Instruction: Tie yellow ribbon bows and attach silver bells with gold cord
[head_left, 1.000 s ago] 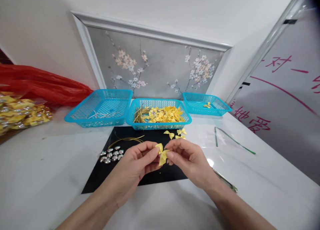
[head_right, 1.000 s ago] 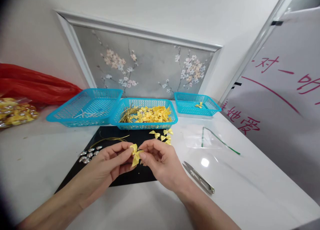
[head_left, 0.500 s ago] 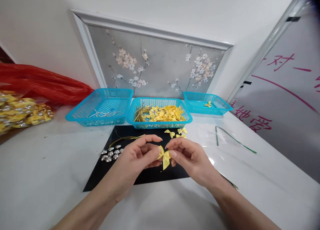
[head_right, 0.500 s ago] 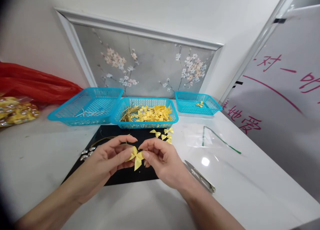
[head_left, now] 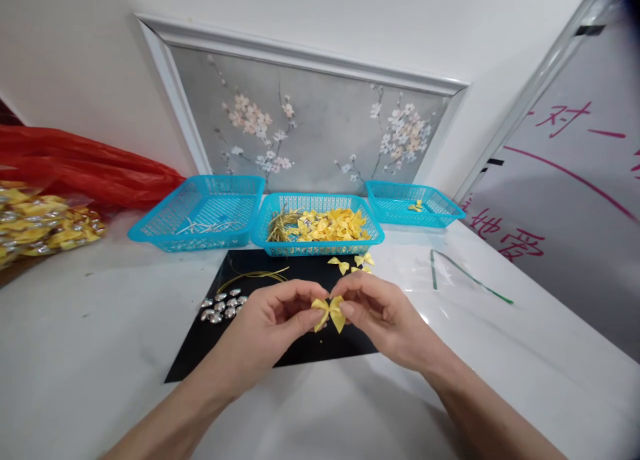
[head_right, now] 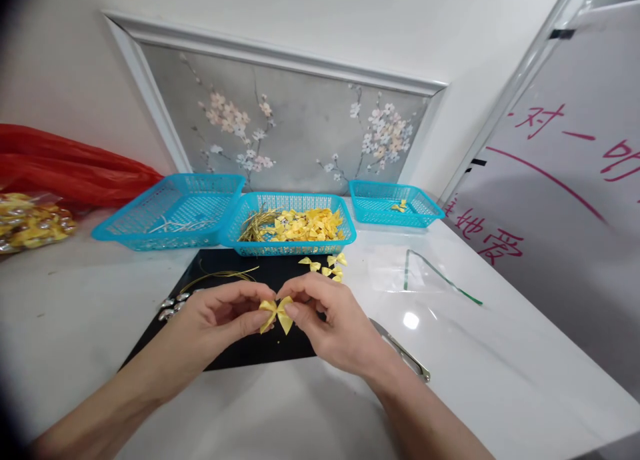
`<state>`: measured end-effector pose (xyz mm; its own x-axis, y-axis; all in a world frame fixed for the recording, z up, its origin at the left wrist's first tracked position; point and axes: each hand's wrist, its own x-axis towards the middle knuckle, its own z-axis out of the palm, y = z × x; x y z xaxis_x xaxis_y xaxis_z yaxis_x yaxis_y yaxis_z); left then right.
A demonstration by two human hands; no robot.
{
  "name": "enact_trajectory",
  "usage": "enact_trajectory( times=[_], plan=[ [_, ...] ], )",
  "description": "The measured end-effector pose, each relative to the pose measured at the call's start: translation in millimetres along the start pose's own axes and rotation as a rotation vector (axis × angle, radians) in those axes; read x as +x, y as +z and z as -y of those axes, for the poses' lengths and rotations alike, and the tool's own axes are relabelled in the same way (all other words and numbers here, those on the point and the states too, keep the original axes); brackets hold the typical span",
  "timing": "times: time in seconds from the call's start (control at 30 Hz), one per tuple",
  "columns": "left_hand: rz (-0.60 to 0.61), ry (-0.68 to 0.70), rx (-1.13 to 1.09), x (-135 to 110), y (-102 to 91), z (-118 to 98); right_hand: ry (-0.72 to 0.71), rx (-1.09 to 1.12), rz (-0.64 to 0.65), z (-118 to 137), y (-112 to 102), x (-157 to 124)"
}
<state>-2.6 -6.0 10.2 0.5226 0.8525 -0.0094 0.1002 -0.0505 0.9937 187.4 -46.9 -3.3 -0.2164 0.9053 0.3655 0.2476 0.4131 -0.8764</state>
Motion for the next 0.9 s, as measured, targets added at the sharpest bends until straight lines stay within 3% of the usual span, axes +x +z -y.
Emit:
enact_trajectory(
  times=[0.33,0.67,0.9],
  plan=[
    [0.048,0.104,0.308,0.9,0.6,9.2,-0.069,-0.317,0.016,-5.1,-0.1,2.2],
    [0.028,0.137,0.518,2.9,1.8,13.6,-0.086,-0.405,0.07,-12.3,3.2,1.2],
    [0.075,0.051,0.371,2.7,1.7,13.1,-0.015,-0.393,0.098,-7.9,5.8,2.0]
  ],
)
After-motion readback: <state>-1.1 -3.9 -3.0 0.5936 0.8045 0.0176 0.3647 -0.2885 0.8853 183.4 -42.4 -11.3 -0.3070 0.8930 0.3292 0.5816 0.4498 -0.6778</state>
